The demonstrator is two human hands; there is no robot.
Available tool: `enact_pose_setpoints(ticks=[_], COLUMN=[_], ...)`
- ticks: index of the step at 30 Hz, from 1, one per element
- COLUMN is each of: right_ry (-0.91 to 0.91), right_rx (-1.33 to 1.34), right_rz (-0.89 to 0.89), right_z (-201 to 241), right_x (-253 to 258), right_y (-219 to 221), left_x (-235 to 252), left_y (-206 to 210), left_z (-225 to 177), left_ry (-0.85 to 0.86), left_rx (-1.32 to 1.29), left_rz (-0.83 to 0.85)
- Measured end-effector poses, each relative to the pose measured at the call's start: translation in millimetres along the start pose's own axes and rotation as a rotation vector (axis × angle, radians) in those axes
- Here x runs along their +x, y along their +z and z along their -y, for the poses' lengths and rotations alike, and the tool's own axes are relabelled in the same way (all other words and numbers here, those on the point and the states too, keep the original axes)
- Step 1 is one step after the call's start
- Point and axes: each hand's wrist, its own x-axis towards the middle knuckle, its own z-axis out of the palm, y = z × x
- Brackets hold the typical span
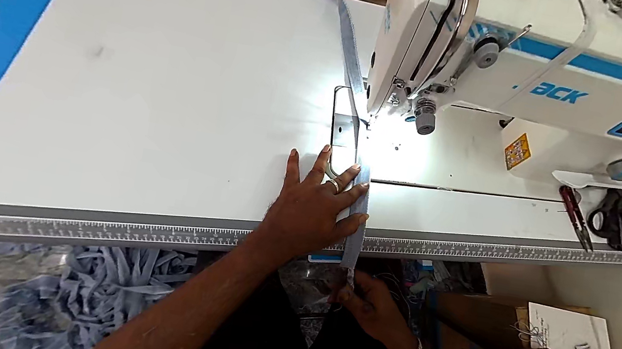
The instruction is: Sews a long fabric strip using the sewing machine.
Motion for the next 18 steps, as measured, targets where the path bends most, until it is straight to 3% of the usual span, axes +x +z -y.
enact_pose_setpoints(ticks=[6, 12, 15, 18], right_ry=[0.001, 0.159, 0.195, 0.267], right_rx=[0.015, -0.887, -1.074, -1.102], right_rz=[0.041, -0.127, -0.112, 0.046], right_z=[2, 55, 95, 120], right_x=[-5, -33, -53, -68], right_y=[0, 15, 22, 28], left_x=[0, 7, 20, 38], left_y=[-1, -9, -14, -12], left_z=[0, 0, 1, 5], left_ry=[-0.013, -0.071, -0.111, -0.160], left_rx=[-0.027, -0.027, -0.016, 0.019], left_rz=[-0.004, 0.034, 0.035, 0.039])
